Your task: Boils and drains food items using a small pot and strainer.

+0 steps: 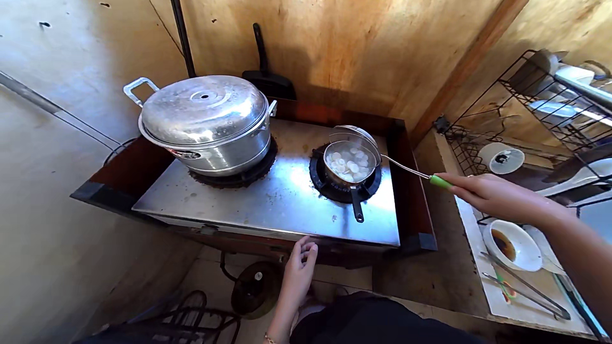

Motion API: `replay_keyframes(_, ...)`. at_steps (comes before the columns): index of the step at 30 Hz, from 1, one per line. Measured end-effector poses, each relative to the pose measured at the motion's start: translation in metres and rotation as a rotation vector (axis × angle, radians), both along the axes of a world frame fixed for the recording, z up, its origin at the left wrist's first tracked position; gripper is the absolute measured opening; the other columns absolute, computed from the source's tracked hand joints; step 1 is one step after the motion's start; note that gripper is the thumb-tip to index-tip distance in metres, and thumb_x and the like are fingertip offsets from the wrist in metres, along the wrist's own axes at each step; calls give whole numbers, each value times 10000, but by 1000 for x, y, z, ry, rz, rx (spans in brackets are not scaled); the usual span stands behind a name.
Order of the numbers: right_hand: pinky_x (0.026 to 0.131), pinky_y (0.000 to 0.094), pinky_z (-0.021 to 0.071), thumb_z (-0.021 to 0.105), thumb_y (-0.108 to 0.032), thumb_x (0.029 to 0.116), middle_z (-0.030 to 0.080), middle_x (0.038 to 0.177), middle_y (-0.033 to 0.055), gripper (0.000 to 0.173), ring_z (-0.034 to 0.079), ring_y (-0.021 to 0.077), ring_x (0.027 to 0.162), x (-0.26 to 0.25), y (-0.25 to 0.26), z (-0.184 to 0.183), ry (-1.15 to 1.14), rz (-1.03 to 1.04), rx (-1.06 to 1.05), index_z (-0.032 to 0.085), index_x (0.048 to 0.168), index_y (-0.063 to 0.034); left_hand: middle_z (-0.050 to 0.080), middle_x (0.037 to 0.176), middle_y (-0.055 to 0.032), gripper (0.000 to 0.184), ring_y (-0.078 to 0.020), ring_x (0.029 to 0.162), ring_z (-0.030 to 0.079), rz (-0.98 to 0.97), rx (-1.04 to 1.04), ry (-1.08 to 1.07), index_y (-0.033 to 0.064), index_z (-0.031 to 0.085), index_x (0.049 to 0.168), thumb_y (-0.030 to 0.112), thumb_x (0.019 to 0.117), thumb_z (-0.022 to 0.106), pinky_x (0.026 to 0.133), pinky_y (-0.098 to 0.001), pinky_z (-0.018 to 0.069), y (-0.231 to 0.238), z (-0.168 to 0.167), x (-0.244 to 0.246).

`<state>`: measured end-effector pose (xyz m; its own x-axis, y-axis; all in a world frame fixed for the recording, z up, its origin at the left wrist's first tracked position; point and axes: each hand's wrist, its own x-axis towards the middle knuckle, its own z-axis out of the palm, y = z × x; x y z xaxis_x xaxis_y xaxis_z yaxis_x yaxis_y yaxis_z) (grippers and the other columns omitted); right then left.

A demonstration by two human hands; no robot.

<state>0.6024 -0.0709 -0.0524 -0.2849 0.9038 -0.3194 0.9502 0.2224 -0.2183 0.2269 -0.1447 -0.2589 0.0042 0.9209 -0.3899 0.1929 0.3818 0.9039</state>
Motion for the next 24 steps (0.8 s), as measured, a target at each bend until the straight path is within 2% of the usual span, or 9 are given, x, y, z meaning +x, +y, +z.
replay_keyframes(3,917,627,505,414,-166,1114,693,1086,305,458,679,487,996,-19,-7,-8,-87,-1,17,430,1555,-45,610,1320,-225,462,-304,1168,625,28,39,44,-41,457,1459,206,1071,495,968,-464,513,-5,2,-9)
replay_keyframes(6,970,605,489,393,-216,1124,676,1169,294,468,660,468,1081,-36,-15,-11,-60,-58,-54,416,1565,-61,635,1294,-211,444,-254,1129,646,-2,133,55,-44,523,1397,247,1064,487,932,-423,525,-8,14,-5)
replay_keyframes(8,1004,580,485,406,-260,1123,678,1216,255,465,657,419,1128,-41,-31,-17,7,-149,-68,448,1548,-77,661,1254,-136,438,-133,1067,655,-125,217,27,-23,564,1356,271,1056,440,882,-309,533,-6,29,13)
replay_keyframes(10,937,582,519,432,-252,1109,686,1158,238,439,677,402,1068,-51,-52,-35,105,-254,-54,469,1505,-67,682,1199,-62,448,-49,1021,652,-287,283,-72,-18,575,1341,279,1065,386,850,-219,534,-1,43,41)
replay_keyframes(14,846,582,547,492,-141,1041,680,1140,245,488,696,409,992,-89,-94,-80,409,-448,-44,407,1512,-45,640,1316,-102,566,-118,1155,641,-518,102,-327,-48,445,1459,349,1096,269,969,-296,533,7,62,114)
replay_keyframes(16,816,567,556,522,-107,1007,687,1104,236,491,703,389,943,-102,-111,-100,586,-514,9,429,1480,-10,648,1219,-73,487,-86,1078,648,-420,-20,-395,-28,460,1404,302,1115,249,928,-268,547,1,64,144)
replay_keyframes(20,805,552,553,518,-136,1010,696,1036,232,461,706,373,913,-95,-134,-124,783,-440,65,449,1429,45,659,1131,-84,350,-69,969,671,-241,-14,-451,-49,374,1377,168,1108,317,852,-235,560,-18,55,171)
replay_keyframes(22,906,544,556,518,-221,1058,712,1125,198,437,709,334,1022,-71,-144,-129,826,-364,88,497,1422,21,629,1068,-61,350,-69,954,667,-188,-5,-448,-38,347,1388,167,1106,322,859,-242,570,-27,53,173)
replay_keyframes(24,1016,528,519,484,-262,1070,713,1214,161,413,679,301,1146,-27,-157,-129,738,-471,131,592,1401,-41,683,1070,-79,326,-126,998,695,-139,-20,-471,-22,338,1374,158,1107,291,918,-299,571,-29,53,169)
